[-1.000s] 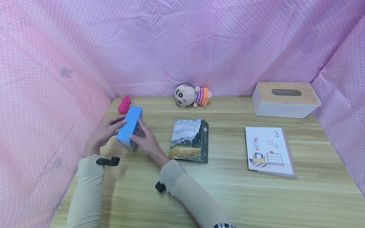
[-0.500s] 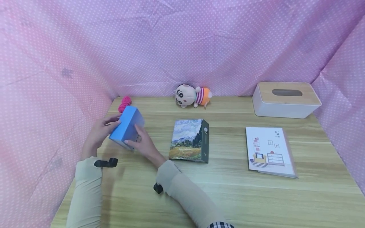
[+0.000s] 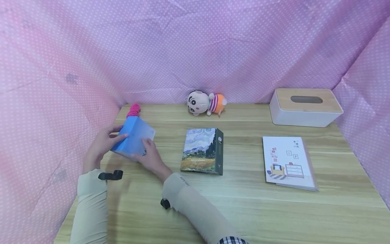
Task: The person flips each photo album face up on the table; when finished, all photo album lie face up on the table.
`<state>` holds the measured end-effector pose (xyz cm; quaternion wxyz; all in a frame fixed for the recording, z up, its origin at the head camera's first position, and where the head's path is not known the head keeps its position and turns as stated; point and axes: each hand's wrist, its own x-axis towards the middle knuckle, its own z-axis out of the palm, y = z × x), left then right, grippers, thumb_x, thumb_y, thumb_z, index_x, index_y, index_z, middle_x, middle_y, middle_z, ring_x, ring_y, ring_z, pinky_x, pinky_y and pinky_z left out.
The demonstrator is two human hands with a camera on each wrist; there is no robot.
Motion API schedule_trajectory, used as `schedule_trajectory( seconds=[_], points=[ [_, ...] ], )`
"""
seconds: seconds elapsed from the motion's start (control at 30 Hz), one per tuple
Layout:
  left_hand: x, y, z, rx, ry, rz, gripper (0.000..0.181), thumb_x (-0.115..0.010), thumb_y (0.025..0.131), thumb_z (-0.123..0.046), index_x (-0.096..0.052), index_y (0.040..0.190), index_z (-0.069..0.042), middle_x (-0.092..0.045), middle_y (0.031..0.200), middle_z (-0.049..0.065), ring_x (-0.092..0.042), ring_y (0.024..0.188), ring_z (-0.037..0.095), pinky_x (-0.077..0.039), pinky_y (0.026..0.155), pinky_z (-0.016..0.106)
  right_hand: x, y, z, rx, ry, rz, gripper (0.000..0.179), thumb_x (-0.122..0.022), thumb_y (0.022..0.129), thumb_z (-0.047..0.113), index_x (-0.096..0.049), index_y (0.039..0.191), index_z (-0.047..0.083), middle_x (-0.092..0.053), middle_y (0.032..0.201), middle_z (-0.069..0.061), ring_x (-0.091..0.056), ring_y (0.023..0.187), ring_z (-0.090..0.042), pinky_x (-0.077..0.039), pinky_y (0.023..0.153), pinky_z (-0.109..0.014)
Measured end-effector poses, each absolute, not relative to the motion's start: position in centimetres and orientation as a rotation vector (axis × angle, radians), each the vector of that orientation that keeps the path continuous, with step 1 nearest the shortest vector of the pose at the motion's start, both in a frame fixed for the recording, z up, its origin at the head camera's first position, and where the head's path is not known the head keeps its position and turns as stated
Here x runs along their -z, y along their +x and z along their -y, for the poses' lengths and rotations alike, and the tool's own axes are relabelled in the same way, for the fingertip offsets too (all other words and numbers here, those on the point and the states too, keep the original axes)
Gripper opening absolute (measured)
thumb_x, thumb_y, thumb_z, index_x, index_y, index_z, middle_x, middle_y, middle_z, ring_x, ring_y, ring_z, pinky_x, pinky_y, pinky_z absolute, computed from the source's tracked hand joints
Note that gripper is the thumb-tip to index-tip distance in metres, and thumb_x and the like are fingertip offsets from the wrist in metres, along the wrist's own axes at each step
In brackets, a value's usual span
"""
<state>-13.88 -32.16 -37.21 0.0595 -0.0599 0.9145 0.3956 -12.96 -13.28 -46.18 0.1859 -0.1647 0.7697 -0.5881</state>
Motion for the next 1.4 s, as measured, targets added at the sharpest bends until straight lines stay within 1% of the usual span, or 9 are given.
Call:
schedule_trajectory(
  seconds=[0.1,0.27,0.33,0.57,0.67,0.8,0.93,1.2,1.4],
  points=[
    [37.6,-13.8,32.6,-1.188,-0.213,-2.754,0.075,-0.063,0.089,-0.046,-0.037,0.146,-0.004,-0.039,0.148,0.022,-0.046,0.127,0.046,-0.045,0.097,0.057,46.1,-13.0,13.4,1.592,-0.462,-2.22,0.08,-0.062,0.09,0.047,-0.021,0.153,0.021,-0.016,0.16,-0.006,-0.022,0.145,-0.025,-0.028,0.116,-0.042],
    [38.3,-13.6,33.6,-1.159,-0.307,-2.712,0.079,-0.061,0.089,-0.049,-0.034,0.147,-0.004,-0.036,0.149,0.022,-0.042,0.131,0.044,-0.043,0.1,0.056,45.9,-12.9,13.4,1.52,-0.433,-2.265,0.079,-0.063,0.09,0.045,-0.024,0.153,0.018,-0.017,0.159,-0.008,-0.023,0.145,-0.026,-0.028,0.116,-0.041],
    [38.5,-13.5,33.9,-1.148,-0.329,-2.702,0.078,-0.061,0.09,-0.049,-0.034,0.147,-0.003,-0.036,0.149,0.023,-0.042,0.131,0.044,-0.042,0.101,0.056,45.9,-13.0,13.4,1.492,-0.419,-2.282,0.078,-0.063,0.09,0.044,-0.024,0.153,0.018,-0.017,0.159,-0.008,-0.024,0.144,-0.025,-0.028,0.116,-0.04],
    [39.3,-13.4,34.7,-1.192,-0.439,-2.606,0.077,-0.058,0.091,-0.051,-0.031,0.15,-0.008,-0.033,0.152,0.02,-0.036,0.136,0.041,-0.035,0.108,0.055,46.1,-13.1,13.7,1.458,-0.38,-2.308,0.078,-0.064,0.089,0.044,-0.026,0.152,0.02,-0.016,0.16,-0.006,-0.024,0.145,-0.023,-0.029,0.116,-0.039],
    [39.9,-13.4,35.1,-1.208,-0.456,-2.586,0.075,-0.056,0.093,-0.049,-0.03,0.15,-0.008,-0.032,0.153,0.019,-0.035,0.137,0.04,-0.033,0.11,0.055,46.3,-13.2,13.9,1.446,-0.385,-2.328,0.077,-0.066,0.089,0.041,-0.027,0.152,0.018,-0.015,0.16,-0.008,-0.025,0.144,-0.023,-0.029,0.116,-0.038],
    [40.8,-13.6,35.5,-1.206,-0.482,-2.576,0.07,-0.054,0.094,-0.047,-0.033,0.149,-0.009,-0.033,0.152,0.018,-0.034,0.138,0.039,-0.032,0.111,0.053,46.4,-13.2,14.0,1.419,-0.399,-2.359,0.075,-0.067,0.089,0.033,-0.03,0.151,0.013,-0.015,0.159,-0.01,-0.029,0.142,-0.023,-0.03,0.115,-0.033],
    [41.4,-13.7,35.8,-1.212,-0.501,-2.58,0.066,-0.054,0.095,-0.045,-0.035,0.148,-0.009,-0.034,0.152,0.017,-0.033,0.138,0.039,-0.032,0.111,0.052,46.5,-13.2,14.1,1.368,-0.42,-2.395,0.071,-0.067,0.089,0.026,-0.033,0.149,0.01,-0.016,0.159,-0.009,-0.027,0.143,-0.023,-0.029,0.115,-0.031],
    [41.7,-13.7,35.9,-1.17,-0.489,-2.573,0.062,-0.054,0.096,-0.039,-0.036,0.148,-0.01,-0.037,0.15,0.019,-0.034,0.137,0.039,-0.032,0.111,0.052,46.7,-13.2,14.1,1.265,-0.504,-2.467,0.068,-0.067,0.089,0.022,-0.036,0.147,0.007,-0.016,0.159,-0.011,-0.021,0.146,-0.023,-0.025,0.117,-0.03],
    [42.0,-13.7,35.9,-1.141,-0.434,-2.553,0.057,-0.056,0.097,-0.026,-0.037,0.147,-0.008,-0.036,0.151,0.019,-0.033,0.138,0.039,-0.031,0.112,0.053,46.9,-13.2,14.3,1.237,-0.536,-2.479,0.069,-0.067,0.09,0.023,-0.033,0.149,0.01,-0.011,0.161,-0.008,-0.018,0.147,-0.021,-0.023,0.117,-0.028]
  ],
)
